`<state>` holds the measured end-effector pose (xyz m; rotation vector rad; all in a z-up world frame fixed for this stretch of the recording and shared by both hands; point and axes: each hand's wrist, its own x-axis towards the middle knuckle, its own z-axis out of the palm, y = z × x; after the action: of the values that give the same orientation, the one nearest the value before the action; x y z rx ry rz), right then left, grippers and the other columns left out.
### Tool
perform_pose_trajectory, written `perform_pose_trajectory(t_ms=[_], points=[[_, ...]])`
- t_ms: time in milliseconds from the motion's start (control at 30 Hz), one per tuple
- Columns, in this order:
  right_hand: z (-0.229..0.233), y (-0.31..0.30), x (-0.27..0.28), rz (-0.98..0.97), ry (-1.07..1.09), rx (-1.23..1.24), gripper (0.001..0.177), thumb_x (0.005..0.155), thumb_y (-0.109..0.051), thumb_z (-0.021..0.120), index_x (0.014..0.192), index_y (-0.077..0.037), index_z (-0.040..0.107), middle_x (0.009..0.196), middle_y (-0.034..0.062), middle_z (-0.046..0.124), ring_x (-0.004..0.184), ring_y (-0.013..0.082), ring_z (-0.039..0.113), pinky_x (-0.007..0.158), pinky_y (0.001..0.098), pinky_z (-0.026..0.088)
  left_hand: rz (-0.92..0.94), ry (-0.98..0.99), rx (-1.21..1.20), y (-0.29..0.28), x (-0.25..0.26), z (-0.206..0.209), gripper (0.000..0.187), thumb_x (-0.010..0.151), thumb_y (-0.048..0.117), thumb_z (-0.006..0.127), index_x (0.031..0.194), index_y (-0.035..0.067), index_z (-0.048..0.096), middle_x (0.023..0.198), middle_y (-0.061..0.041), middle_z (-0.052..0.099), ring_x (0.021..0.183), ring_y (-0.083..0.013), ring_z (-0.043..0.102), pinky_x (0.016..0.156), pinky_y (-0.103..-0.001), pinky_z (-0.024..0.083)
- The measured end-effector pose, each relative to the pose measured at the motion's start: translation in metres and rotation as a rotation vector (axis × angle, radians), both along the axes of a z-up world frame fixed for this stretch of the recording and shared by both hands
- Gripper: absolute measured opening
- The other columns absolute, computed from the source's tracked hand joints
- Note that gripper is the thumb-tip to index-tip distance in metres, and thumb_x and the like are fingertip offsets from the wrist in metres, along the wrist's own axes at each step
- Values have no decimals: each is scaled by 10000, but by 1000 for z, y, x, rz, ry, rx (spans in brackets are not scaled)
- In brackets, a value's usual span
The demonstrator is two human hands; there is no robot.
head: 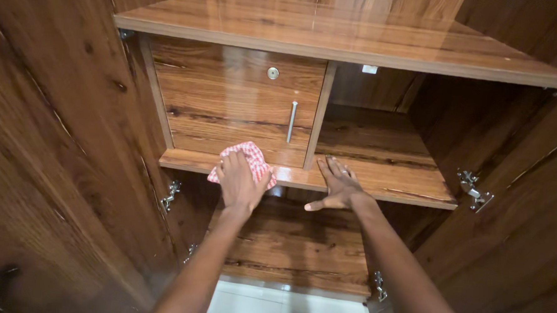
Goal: The person wipes the interior surfaces of a wooden wardrobe using a red and white checkered cloth. They clean the shelves, the small cabinet door, and the side panels, then open the main wardrobe doors to wipe the inside of the doors.
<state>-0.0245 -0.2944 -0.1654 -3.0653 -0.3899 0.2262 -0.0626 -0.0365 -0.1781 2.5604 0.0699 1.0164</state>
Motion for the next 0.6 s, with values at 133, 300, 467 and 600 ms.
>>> perform_pose_trajectory(t_ms=[133, 300, 467, 600], points=[[4, 3, -4, -12, 16, -31, 1501, 553, -807, 818, 1651, -204, -9, 1726, 125, -30, 1598, 282, -12, 1290, 467, 66, 21, 83, 16, -24, 4, -1, 564, 814, 406, 711, 1161, -11, 556, 1144, -177, 553, 1194, -347, 511, 1117, -534, 348], [7, 5, -6, -30, 30, -24, 1493, 567, -744, 855, 1648, -203, -20, 1727, 110, -58, 1595, 279, -33, 1285, 470, 57, -20, 10, 178, -57, 5, -16, 508, 821, 242, 676, 1249, -8, 566, 1166, -161, 557, 1188, -319, 527, 1127, -520, 346], [11, 8, -11, -33, 17, -28, 1490, 566, -664, 905, 1645, -192, -6, 1730, 106, -28, 1601, 265, -8, 1289, 454, 70, -186, 64, 315, -87, -13, -14, 592, 746, 224, 711, 1278, 12, 563, 1224, -152, 539, 1224, -319, 505, 1125, -532, 324], [12, 8, -13, -34, 6, -42, 1468, 591, -613, 922, 1640, -204, -21, 1724, 99, -24, 1595, 261, 8, 1289, 439, 80, -127, 109, 504, -92, -15, -11, 709, 748, 263, 725, 1358, -27, 509, 1285, -175, 517, 1249, -343, 482, 1079, -559, 347]])
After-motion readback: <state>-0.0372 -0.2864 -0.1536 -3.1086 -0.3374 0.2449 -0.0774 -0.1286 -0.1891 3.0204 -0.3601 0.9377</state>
